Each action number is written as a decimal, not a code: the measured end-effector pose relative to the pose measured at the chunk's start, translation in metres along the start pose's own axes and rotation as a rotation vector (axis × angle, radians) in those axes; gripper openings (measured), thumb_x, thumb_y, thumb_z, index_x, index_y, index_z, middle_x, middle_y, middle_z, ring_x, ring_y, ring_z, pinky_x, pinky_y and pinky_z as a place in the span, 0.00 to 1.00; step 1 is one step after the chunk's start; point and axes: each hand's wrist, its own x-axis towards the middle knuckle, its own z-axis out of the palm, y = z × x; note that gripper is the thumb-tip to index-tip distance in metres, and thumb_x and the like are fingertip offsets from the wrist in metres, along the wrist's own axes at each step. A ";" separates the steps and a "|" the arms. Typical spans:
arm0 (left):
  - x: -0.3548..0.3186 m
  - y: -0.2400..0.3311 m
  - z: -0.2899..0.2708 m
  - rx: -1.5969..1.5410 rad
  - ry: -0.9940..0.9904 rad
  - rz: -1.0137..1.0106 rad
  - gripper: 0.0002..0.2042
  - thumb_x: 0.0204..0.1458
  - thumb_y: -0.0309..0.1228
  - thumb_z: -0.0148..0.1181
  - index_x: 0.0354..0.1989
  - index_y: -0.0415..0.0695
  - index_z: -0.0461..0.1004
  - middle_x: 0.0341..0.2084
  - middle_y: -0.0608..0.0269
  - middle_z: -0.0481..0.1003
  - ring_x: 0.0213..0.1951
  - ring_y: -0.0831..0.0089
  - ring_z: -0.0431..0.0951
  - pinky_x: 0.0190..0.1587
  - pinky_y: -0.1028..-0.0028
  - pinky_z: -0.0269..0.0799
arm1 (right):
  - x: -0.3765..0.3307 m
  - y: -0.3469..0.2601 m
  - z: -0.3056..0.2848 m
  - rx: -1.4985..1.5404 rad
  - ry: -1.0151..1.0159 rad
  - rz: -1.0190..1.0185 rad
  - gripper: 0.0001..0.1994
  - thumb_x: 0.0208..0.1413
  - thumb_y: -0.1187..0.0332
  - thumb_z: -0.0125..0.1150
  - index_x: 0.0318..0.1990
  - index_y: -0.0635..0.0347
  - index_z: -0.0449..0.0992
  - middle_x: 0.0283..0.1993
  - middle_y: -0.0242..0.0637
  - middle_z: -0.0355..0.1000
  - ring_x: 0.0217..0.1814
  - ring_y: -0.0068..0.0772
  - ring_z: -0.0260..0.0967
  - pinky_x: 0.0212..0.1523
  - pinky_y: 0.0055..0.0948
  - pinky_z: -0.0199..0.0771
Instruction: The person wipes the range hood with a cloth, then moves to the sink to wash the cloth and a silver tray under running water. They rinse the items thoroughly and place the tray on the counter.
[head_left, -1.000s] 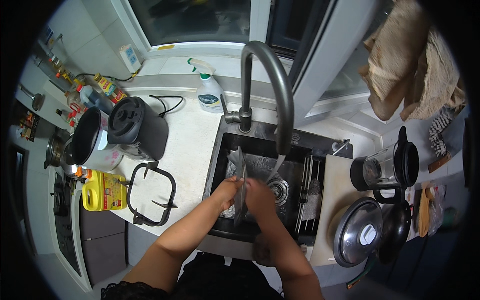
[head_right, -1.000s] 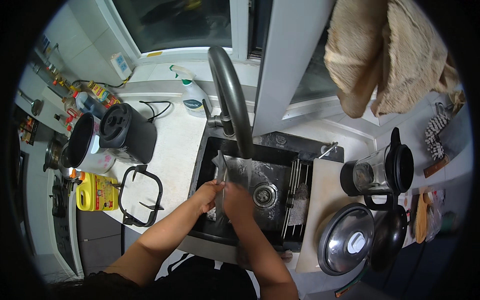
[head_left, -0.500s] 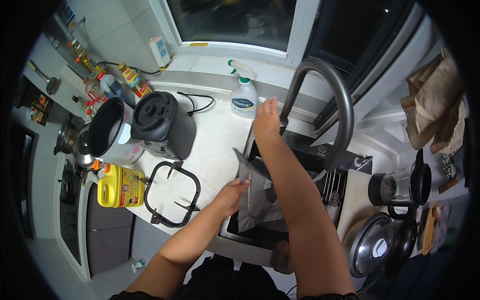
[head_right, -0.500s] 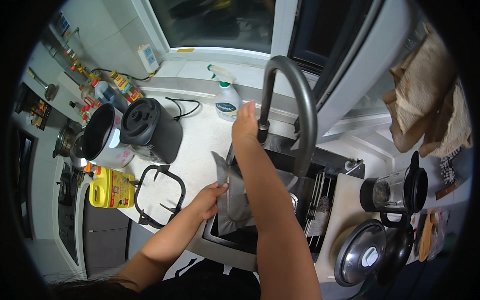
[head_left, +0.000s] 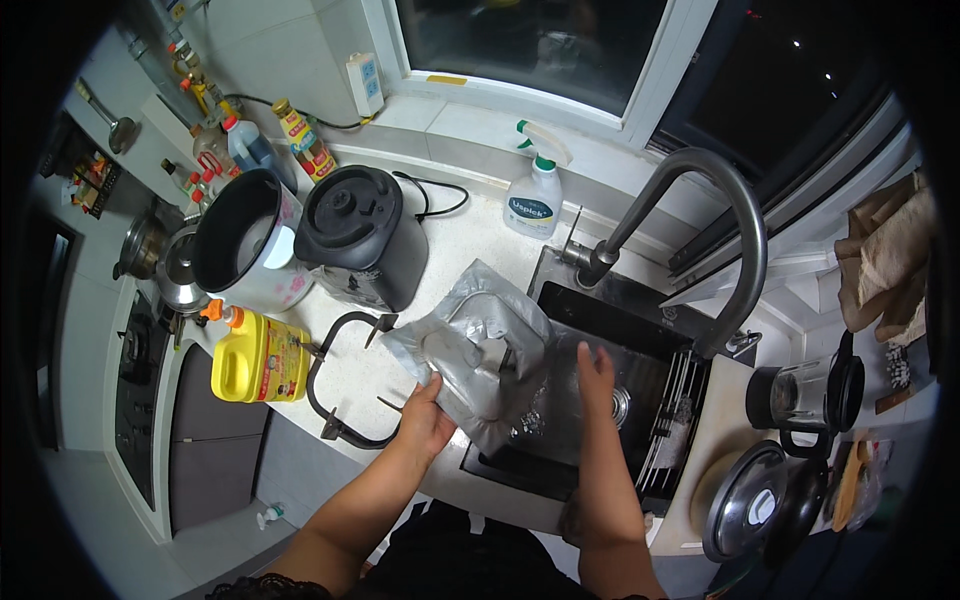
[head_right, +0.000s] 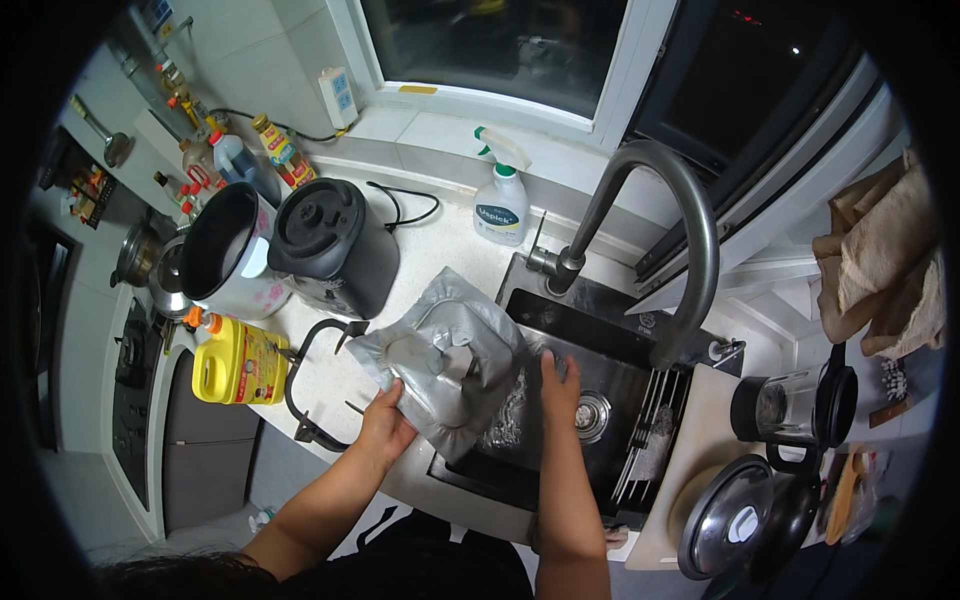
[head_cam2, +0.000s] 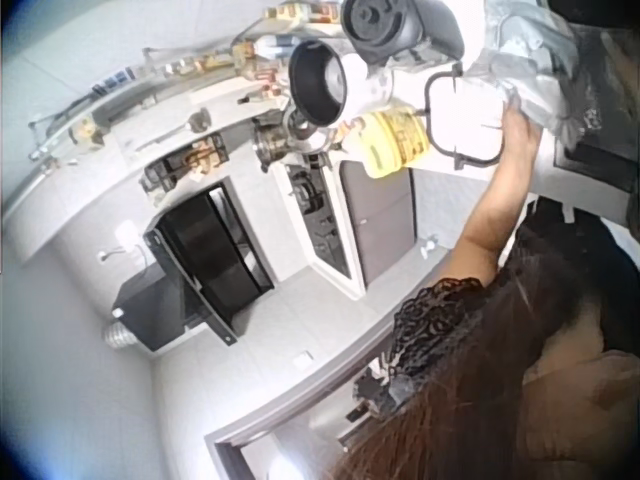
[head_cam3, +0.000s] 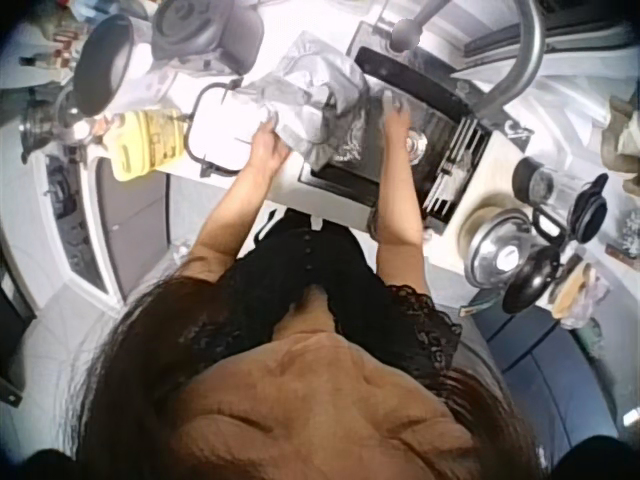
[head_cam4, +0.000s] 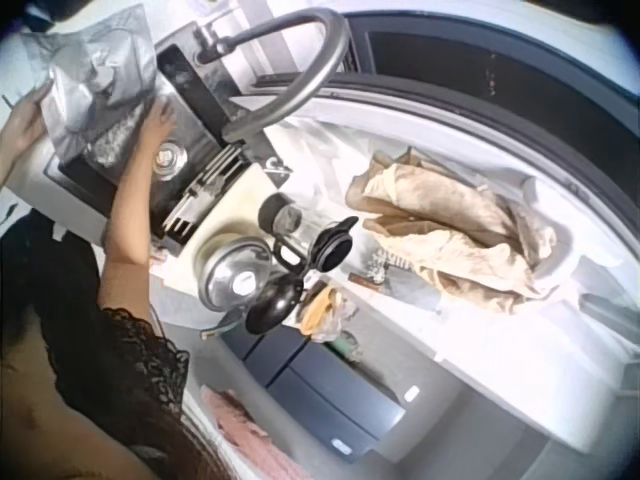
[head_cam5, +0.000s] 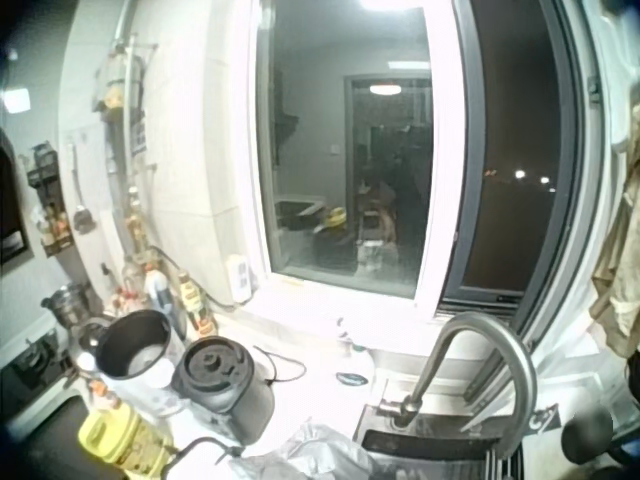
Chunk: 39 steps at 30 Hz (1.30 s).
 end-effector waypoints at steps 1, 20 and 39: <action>0.005 -0.001 -0.014 -0.002 0.005 0.003 0.16 0.63 0.34 0.42 0.58 0.46 0.58 0.54 0.55 0.66 0.56 0.56 0.68 0.60 0.49 0.60 | -0.017 -0.010 0.002 0.045 -0.092 0.226 0.38 0.50 0.44 0.61 0.63 0.57 0.59 0.64 0.52 0.57 0.66 0.50 0.54 0.62 0.49 0.53; 0.023 -0.045 -0.031 -0.053 0.300 -0.170 0.17 0.64 0.38 0.40 0.57 0.45 0.58 0.53 0.53 0.65 0.54 0.54 0.66 0.59 0.47 0.57 | -0.018 -0.001 0.049 0.021 -0.250 -0.053 0.14 0.53 0.69 0.62 0.45 0.65 0.73 0.38 0.35 0.74 0.36 0.26 0.70 0.39 0.28 0.69; 0.097 0.011 0.016 2.355 -0.019 0.500 0.31 0.59 0.43 0.45 0.68 0.46 0.47 0.70 0.61 0.38 0.70 0.57 0.37 0.67 0.52 0.40 | -0.024 -0.080 0.123 -1.097 -0.646 -0.948 0.26 0.59 0.55 0.48 0.64 0.49 0.58 0.71 0.38 0.48 0.73 0.52 0.40 0.65 0.61 0.43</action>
